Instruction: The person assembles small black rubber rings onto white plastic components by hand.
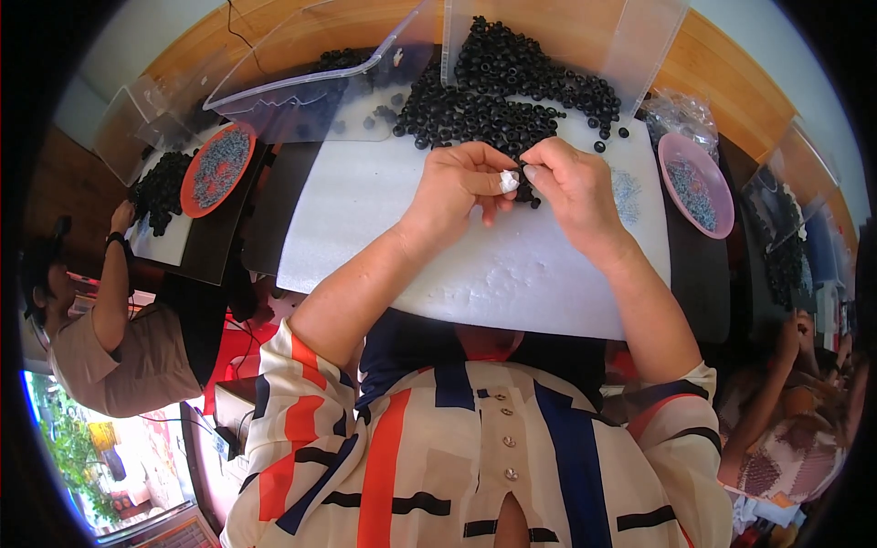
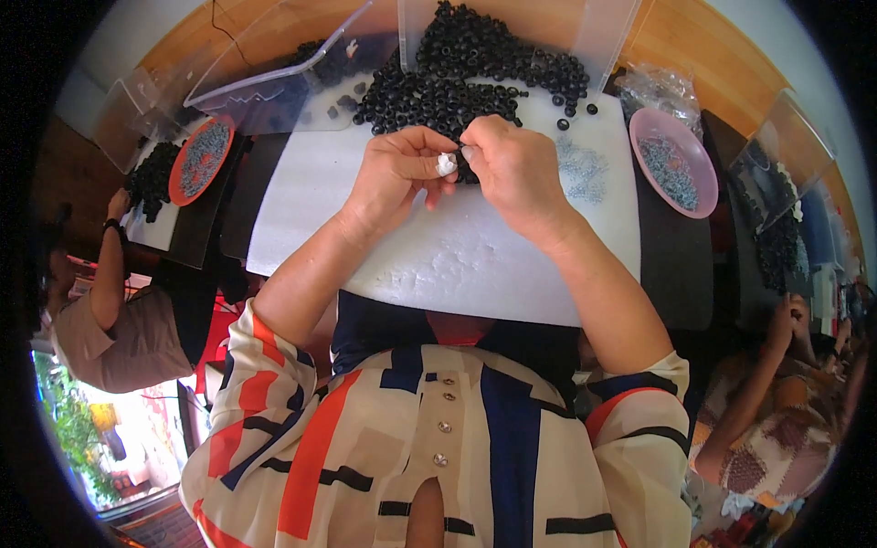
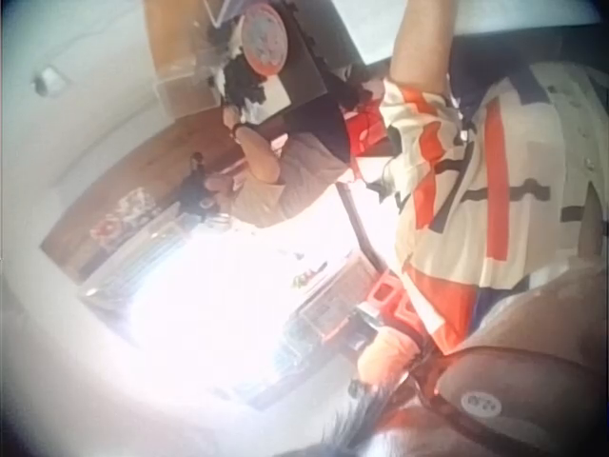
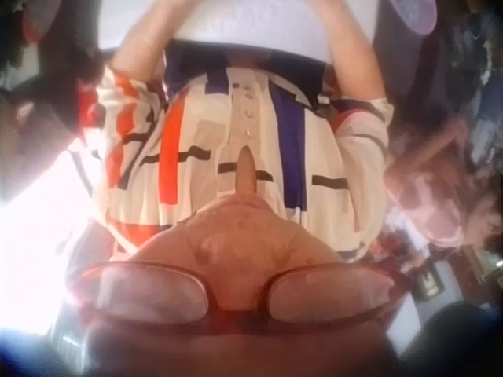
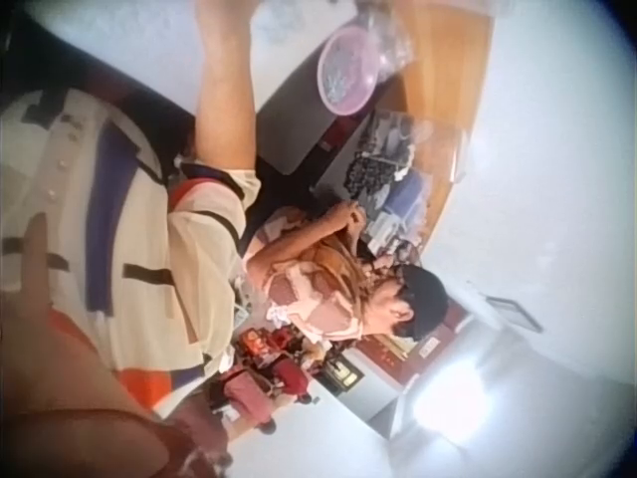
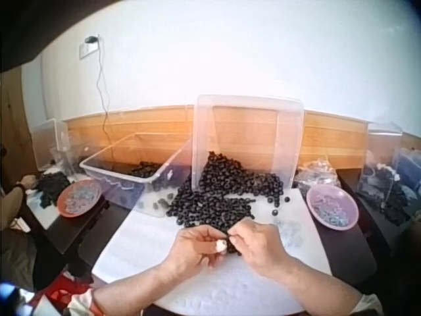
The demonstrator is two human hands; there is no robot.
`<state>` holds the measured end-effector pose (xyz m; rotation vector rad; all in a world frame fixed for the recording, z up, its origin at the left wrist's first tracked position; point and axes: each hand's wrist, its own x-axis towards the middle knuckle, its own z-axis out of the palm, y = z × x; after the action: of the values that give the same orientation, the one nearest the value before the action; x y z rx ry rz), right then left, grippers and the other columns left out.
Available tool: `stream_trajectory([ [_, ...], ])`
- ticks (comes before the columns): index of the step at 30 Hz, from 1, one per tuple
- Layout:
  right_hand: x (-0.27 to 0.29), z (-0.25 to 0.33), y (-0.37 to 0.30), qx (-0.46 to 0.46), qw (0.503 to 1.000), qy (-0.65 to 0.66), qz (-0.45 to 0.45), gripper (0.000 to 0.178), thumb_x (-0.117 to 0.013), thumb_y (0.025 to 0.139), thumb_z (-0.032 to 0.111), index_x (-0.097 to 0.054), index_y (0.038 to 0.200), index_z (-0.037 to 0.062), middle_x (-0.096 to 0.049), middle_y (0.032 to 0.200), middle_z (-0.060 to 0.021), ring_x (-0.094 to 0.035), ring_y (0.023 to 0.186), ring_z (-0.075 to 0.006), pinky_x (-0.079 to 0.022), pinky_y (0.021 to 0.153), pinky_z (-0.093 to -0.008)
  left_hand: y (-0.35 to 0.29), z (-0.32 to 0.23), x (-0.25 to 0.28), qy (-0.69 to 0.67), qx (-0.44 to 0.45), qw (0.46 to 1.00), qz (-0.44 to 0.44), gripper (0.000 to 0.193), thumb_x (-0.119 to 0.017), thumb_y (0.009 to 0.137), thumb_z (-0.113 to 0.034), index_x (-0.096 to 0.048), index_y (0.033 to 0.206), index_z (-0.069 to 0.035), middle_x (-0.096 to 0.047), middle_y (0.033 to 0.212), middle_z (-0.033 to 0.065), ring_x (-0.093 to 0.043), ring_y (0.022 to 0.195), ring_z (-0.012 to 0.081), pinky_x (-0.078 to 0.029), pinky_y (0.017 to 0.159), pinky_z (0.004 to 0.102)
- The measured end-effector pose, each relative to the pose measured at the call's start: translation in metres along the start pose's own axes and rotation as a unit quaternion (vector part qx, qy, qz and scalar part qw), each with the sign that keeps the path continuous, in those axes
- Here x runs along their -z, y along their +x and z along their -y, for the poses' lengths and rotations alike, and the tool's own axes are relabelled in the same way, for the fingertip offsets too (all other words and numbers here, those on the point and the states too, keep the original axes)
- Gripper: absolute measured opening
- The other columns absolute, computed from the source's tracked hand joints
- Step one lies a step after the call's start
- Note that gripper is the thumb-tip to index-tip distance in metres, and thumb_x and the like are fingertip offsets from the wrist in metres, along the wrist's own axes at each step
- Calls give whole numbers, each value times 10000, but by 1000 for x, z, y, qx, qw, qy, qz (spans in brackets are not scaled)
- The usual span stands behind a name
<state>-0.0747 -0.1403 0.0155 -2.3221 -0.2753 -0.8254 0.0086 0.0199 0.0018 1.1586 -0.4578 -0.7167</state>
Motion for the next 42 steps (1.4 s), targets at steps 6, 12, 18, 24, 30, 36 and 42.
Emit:
stream_trajectory([
  [6,-5,0,-3,40,995,-92,-26,99,-618,808,-27,-594,896,12,-636,792,-131,-648,708,-284,-496,609,-353,0,2,0,0,-17,1000,-17,104,-670,800,43,-622,890,64,-660,741,132,-633,595,182,-458,439,277],
  [12,2,0,-2,56,992,-112,19,142,-615,777,-46,-582,897,20,-632,834,-129,-644,732,-317,-497,609,-383,0,4,0,13,-21,1000,-17,101,-671,793,47,-621,878,65,-657,729,127,-625,585,176,-457,438,275],
  [18,-1,1,-2,32,994,-106,17,117,-607,775,-35,-569,874,16,-629,814,-146,-637,721,-325,-489,606,-397,1,6,-1,39,-27,999,-15,97,-670,789,48,-622,873,62,-653,723,123,-619,578,172,-454,433,276],
  [24,-11,4,-5,54,986,-154,-19,100,-611,739,27,-540,809,37,-620,754,-128,-619,673,-335,-475,569,-433,-2,4,-1,-8,-10,1000,-12,86,-660,797,45,-622,873,60,-645,715,118,-614,575,170,-449,427,275],
  [30,-12,1,-3,35,996,-75,-40,128,-627,708,55,-511,764,52,-569,719,-122,-589,653,-322,-458,566,-431,-1,6,0,10,-36,999,-3,121,-654,819,42,-621,935,49,-655,748,106,-629,594,173,-459,455,263],
  [36,-10,15,0,141,965,-214,-46,108,-611,719,45,-517,773,49,-571,731,-111,-581,654,-323,-452,567,-438,-4,6,-1,21,-53,998,-12,102,-657,818,43,-624,914,37,-660,746,103,-629,594,164,-458,460,257],
  [42,-11,0,-1,-2,1000,16,-11,152,-622,672,63,-488,743,63,-514,682,-90,-549,621,-290,-435,565,-400,-4,5,-2,3,-36,999,-12,93,-654,813,46,-624,900,39,-660,744,104,-629,593,166,-457,460,260],
])
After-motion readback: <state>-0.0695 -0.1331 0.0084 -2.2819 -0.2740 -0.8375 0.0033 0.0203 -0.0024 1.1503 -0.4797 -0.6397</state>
